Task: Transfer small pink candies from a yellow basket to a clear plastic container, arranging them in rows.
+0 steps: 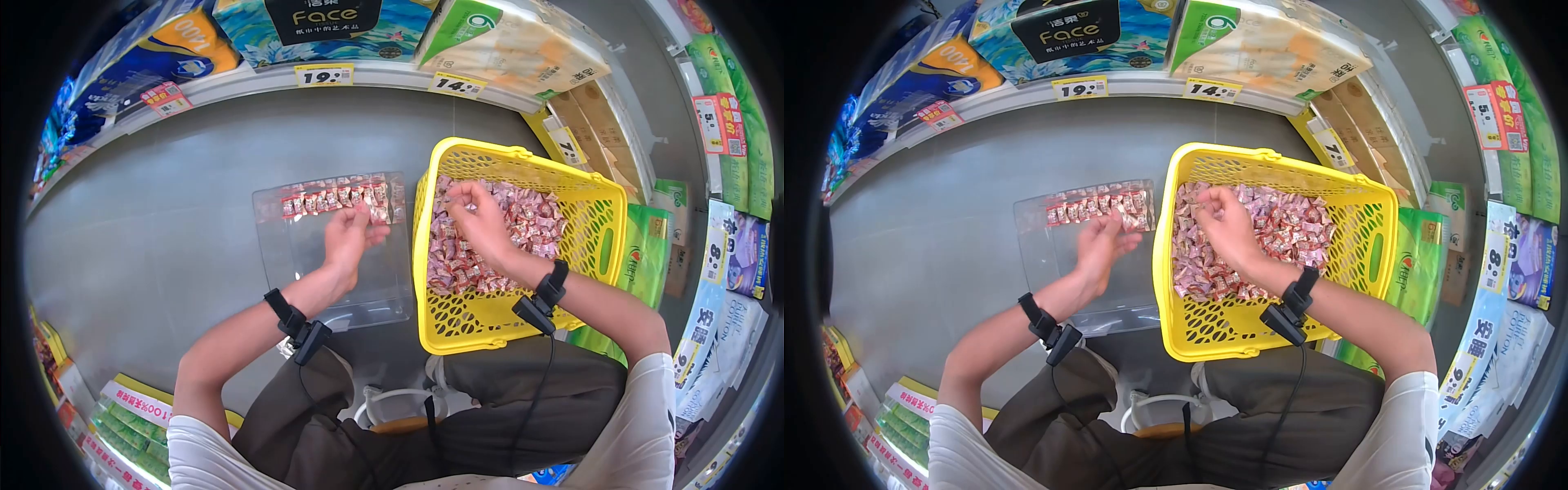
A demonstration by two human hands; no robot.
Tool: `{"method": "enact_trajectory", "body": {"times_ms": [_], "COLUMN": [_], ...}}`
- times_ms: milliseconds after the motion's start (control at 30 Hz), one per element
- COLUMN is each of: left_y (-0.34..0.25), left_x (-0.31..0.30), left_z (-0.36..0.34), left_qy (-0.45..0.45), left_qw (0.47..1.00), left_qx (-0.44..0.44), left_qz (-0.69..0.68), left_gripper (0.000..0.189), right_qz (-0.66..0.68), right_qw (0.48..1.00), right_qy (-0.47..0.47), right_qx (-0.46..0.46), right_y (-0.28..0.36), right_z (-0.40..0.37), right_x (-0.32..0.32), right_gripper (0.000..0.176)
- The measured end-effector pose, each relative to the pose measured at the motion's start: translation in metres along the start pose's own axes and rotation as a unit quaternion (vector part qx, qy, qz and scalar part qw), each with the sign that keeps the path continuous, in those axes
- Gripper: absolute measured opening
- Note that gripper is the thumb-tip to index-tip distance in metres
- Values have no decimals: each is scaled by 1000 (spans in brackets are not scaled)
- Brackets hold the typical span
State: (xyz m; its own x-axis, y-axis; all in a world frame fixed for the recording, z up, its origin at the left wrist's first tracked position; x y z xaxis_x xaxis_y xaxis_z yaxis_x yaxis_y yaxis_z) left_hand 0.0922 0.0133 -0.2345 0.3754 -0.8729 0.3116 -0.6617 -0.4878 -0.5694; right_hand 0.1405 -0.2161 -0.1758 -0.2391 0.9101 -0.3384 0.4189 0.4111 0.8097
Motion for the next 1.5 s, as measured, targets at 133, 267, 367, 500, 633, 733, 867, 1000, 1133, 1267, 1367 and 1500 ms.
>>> {"method": "enact_trajectory", "body": {"times_ms": [133,267,367,500,633,733,867,1000,1133,1267,1367,1500], "left_y": [39,54,63,62,67,69,64,62,58,56,55,56], "left_x": [-24,-36,-40,-36,-38,-35,-39,-44,-43,-40,-37,-33], "left_z": [22,41,53,57,65,62,52,48,45,45,47,45], "left_qy": [-17,-38,-46,-64,-83,-80,-94,-105,-99,-83,-70,-77], "left_qw": [999,993,989,980,977,987,971,957,954,946,945,951], "left_qx": [-6,27,37,46,51,76,131,150,147,151,154,148], "left_qz": [38,105,135,182,191,113,178,224,242,276,281,260], "left_gripper": [26,24,23,20,22,29,38,39,39,43,46,47], "right_qz": [-27,-156,-187,-205,-227,-226,-238,-240,-284,-364,-411,-415], "right_qw": [986,984,978,976,971,972,970,970,957,927,909,908], "right_qy": [20,83,85,63,68,70,19,4,-23,-24,-6,22], "right_qx": [164,22,45,32,-1,-11,-39,-34,-58,-91,-72,-58], "right_y": [-44,-56,-75,-91,-87,-83,-83,-80,-73,-68,-65,-61], "right_z": [4,2,-8,-14,-17,-17,-14,-13,-14,-15,-17,-15], "right_x": [5,6,-6,-11,-10,-11,-18,-23,-25,-21,-14,-11], "right_gripper": [21,16,17,16,14,14,13,13,22,37,40,38]}}
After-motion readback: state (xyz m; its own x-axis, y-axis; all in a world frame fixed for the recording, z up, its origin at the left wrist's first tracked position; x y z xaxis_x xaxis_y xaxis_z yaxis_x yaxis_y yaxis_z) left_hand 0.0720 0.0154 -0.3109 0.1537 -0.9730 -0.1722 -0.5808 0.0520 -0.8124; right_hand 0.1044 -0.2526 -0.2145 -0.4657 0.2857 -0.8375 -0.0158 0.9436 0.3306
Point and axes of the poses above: each hand's wrist, its own z-axis towards the middle knuckle, its own x-axis out of the palm, y = z × x, the point moved 6 cm from there along z, towards the middle knuckle, and after that the axes turned 6 degrees about -z, right-handed, at the moved point
